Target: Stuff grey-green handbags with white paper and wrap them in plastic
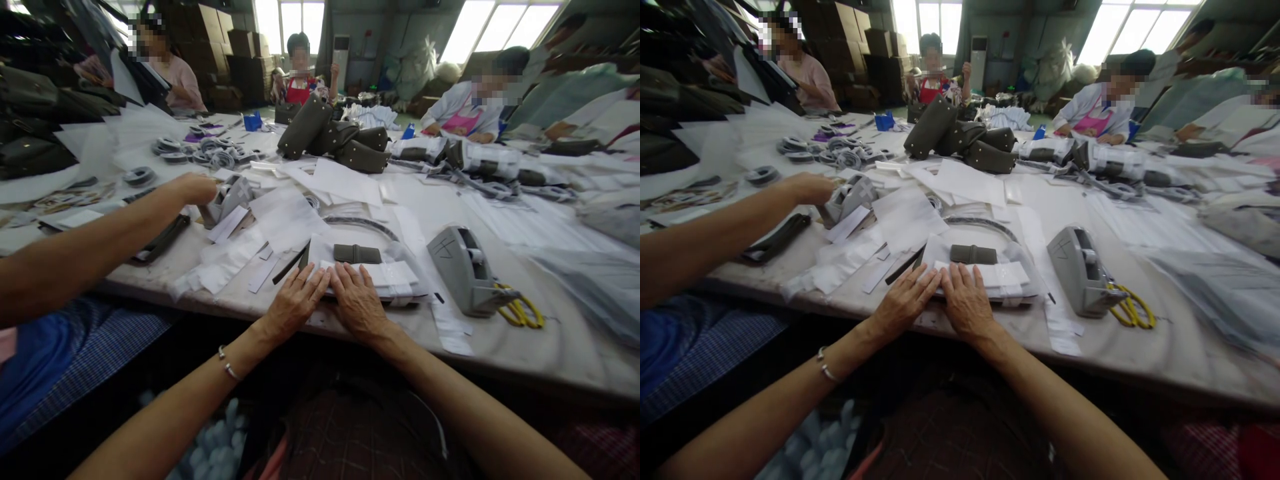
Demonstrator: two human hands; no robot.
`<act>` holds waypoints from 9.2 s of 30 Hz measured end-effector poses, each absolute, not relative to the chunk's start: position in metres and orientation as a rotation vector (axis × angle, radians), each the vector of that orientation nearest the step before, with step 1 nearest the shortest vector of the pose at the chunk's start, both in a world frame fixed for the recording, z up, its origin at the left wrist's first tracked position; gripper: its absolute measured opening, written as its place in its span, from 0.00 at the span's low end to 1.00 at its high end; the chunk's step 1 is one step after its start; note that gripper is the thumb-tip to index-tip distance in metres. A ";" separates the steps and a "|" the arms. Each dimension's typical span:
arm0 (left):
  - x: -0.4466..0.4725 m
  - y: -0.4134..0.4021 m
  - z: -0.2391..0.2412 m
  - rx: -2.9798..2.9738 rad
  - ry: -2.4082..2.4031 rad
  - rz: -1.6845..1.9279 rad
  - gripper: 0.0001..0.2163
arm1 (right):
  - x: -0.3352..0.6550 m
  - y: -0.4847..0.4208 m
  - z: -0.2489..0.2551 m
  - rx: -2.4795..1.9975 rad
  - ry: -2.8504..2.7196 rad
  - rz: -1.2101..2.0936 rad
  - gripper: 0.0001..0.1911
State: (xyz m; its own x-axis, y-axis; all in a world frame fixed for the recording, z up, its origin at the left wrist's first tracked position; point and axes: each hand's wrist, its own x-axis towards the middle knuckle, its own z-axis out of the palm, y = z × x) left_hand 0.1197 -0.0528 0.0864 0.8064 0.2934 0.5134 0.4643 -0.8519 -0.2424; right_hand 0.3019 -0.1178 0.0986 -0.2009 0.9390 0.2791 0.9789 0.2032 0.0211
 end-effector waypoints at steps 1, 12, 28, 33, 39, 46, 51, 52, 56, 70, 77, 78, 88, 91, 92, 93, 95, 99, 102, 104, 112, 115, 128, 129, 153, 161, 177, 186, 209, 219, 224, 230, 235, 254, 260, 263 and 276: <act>0.120 -0.051 0.085 -2.629 -0.566 -0.652 0.21 | 0.301 -0.118 0.099 -1.840 -2.272 -0.281 0.31; 0.124 -0.033 0.110 -2.763 -0.420 -0.643 0.20 | 0.309 -0.116 0.113 -1.782 -2.239 -0.279 0.38; 0.156 -0.054 0.102 -2.374 -0.553 -0.862 0.15 | 0.324 -0.104 0.121 -1.578 -2.247 -0.376 0.09; 0.144 -0.052 0.091 -2.424 -0.528 -0.928 0.13 | 0.324 -0.117 0.115 -1.621 -2.198 -0.369 0.25; 0.139 -0.059 0.080 -2.493 -0.628 -0.920 0.13 | 0.335 -0.127 0.099 -1.685 -2.226 -0.442 0.27; 0.143 -0.055 0.082 -2.491 -0.517 -1.001 0.14 | 0.338 -0.122 0.094 -1.623 -2.266 -0.501 0.21; 0.138 -0.052 0.078 -2.552 -0.512 -0.991 0.15 | 0.340 -0.128 0.102 -1.575 -2.237 -0.259 0.28; 0.137 -0.053 0.077 -2.564 -0.517 -0.983 0.16 | 0.342 -0.132 0.106 -1.528 -2.212 -0.174 0.29; 0.136 -0.055 0.075 -2.590 -0.558 -1.000 0.17 | 0.364 -0.157 0.127 -1.377 -1.932 -0.020 0.14; 0.141 -0.057 0.070 -2.546 -0.635 -1.107 0.24 | 0.492 -0.248 0.117 -2.337 -1.738 0.098 0.07; 0.141 -0.058 0.072 -2.538 -0.640 -1.090 0.24 | 0.490 -0.236 0.115 -2.527 -2.091 0.002 0.09; 0.141 -0.058 0.071 -2.539 -0.642 -1.089 0.24 | 0.488 -0.235 0.114 -2.544 -2.135 -0.055 0.10; 0.141 -0.057 0.068 -2.545 -0.632 -1.117 0.26 | 0.503 -0.233 0.116 -2.440 -1.979 -0.064 0.10; 0.141 -0.057 0.068 -2.541 -0.639 -1.128 0.26 | 0.505 -0.238 0.129 -2.342 -1.842 -0.030 0.10; 0.141 -0.057 0.068 -2.539 -0.642 -1.131 0.26 | 0.502 -0.240 0.133 -2.310 -1.789 -0.024 0.10; 0.141 -0.057 0.068 -2.539 -0.643 -1.133 0.26 | 0.499 -0.241 0.137 -2.272 -1.737 -0.008 0.10; 0.142 -0.057 0.068 -2.541 -0.644 -1.130 0.26 | 0.488 -0.244 0.142 -2.156 -1.672 0.072 0.09; 0.141 -0.057 0.069 -2.551 -0.661 -1.152 0.27 | 0.463 -0.246 0.137 -1.910 -1.781 0.332 0.08; 0.140 -0.057 0.068 -2.561 -0.716 -1.196 0.28 | 0.456 -0.247 0.128 -1.879 -1.918 0.437 0.08; 0.140 -0.056 0.066 -2.555 -0.769 -1.216 0.28 | 0.459 -0.247 0.122 -1.875 -1.919 0.386 0.08; 0.139 -0.054 0.061 -2.555 -0.849 -1.245 0.28 | 0.438 -0.218 0.074 -2.187 -1.982 0.013 0.33; 0.139 -0.054 0.062 -2.564 -0.882 -1.271 0.29 | 0.404 -0.187 0.066 -2.185 -2.046 0.037 0.38; 0.140 -0.055 0.062 -2.548 -0.990 -1.352 0.29 | 0.418 -0.185 0.064 -2.106 -2.093 0.046 0.34; 0.140 -0.055 0.063 -2.548 -0.993 -1.358 0.29 | 0.424 -0.186 0.061 -2.143 -2.080 0.033 0.34; 0.135 -0.050 0.058 -2.434 -1.321 -1.635 0.23 | 0.347 -0.127 0.073 -1.837 -2.249 0.289 0.42; 0.134 -0.057 0.067 -2.575 -0.999 -1.490 0.24 | 0.335 -0.177 0.113 -1.801 -2.225 0.469 0.37; 0.130 -0.063 0.063 -2.740 -0.345 -1.277 0.18 | 0.440 -0.035 0.158 -2.050 -2.268 0.338 0.20; 0.132 -0.065 0.063 -2.729 -0.399 -1.292 0.16 | 0.434 0.024 0.146 -2.182 -2.617 0.539 0.09; 0.160 -0.069 0.061 -2.679 -0.512 -1.306 0.16 | 0.367 0.021 0.141 -2.030 -2.117 0.735 0.23; 0.159 -0.069 0.064 -2.688 -0.510 -1.304 0.17 | 0.463 0.028 0.142 -2.598 -1.781 0.537 0.17; 0.159 -0.069 0.065 -2.678 -0.506 -1.316 0.16 | 0.465 0.031 0.126 -2.650 -1.657 0.712 0.16; 0.161 -0.069 0.065 -2.669 -0.508 -1.333 0.16 | 0.450 0.040 0.119 -2.543 -1.610 0.819 0.07; 0.161 -0.069 0.064 -2.653 -0.527 -1.303 0.16 | 0.406 0.065 0.108 -2.422 -1.611 0.788 0.09; 0.175 -0.074 0.064 -2.671 -0.637 -1.336 0.16 | 0.360 0.006 0.165 -1.892 -1.819 0.621 0.06; 0.178 -0.075 0.063 -2.634 -0.658 -1.382 0.16 | 0.340 -0.031 0.148 -1.727 -1.973 0.584 0.03; 0.176 -0.075 0.063 -2.670 -0.672 -1.444 0.17 | 0.344 -0.049 0.150 -1.650 -2.021 0.568 0.06; 0.171 -0.068 0.063 -2.733 -0.796 -1.503 0.20 | 0.321 -0.126 0.146 -1.315 -2.086 0.036 0.08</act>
